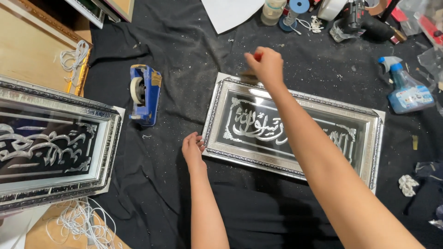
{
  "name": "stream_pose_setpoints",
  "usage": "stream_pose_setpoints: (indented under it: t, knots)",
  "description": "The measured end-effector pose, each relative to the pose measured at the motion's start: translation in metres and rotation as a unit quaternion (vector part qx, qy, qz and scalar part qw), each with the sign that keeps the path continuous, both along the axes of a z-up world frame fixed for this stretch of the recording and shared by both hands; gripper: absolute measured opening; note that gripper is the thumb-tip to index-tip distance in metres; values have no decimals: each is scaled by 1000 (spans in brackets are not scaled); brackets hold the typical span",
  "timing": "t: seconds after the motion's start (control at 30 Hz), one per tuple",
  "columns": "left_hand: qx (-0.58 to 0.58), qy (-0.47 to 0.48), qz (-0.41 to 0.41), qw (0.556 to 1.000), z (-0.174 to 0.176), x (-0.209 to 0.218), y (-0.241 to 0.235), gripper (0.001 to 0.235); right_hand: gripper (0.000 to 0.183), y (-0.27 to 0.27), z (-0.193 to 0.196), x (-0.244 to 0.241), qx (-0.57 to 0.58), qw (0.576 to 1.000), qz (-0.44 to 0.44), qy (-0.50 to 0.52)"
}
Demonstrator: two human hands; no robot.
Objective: The person cleans a framed artwork with Arabic calligraphy using a brush and a spray bottle. They brush the surface repeatedly, then spray liquid and wipe with a cloth to remove dust and debris.
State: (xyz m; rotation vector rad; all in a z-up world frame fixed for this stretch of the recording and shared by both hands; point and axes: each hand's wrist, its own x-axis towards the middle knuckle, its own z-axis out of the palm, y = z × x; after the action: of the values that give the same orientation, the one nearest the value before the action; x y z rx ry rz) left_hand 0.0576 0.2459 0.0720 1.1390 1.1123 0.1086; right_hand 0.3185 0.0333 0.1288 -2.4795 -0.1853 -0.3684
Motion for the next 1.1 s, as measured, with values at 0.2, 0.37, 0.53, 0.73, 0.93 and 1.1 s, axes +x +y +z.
stream_pose_setpoints:
  t: [0.2, 0.37, 0.53, 0.73, 0.93, 1.1]
  knots:
    - [-20, 20, 67, 997, 36, 1, -3, 26, 44, 4, 15, 12, -47, 998, -43, 0]
    - [-32, 17, 70, 997, 36, 6, -6, 24, 38, 41, 15, -1, -10, 995, -12, 96]
    - [-36, 1, 82, 996, 30, 3, 0, 26, 38, 62, 56, -13, 393, 912, 0, 118]
    - [-42, 8, 79, 996, 25, 6, -2, 23, 32, 58, 17, 3, 113, 979, -19, 170]
    - [-44, 9, 86, 995, 29, 6, -3, 22, 36, 66, 23, -3, 237, 952, 14, 191]
    - [-34, 11, 82, 996, 27, 7, -1, 23, 41, 67, 31, -5, 174, 982, 19, 72]
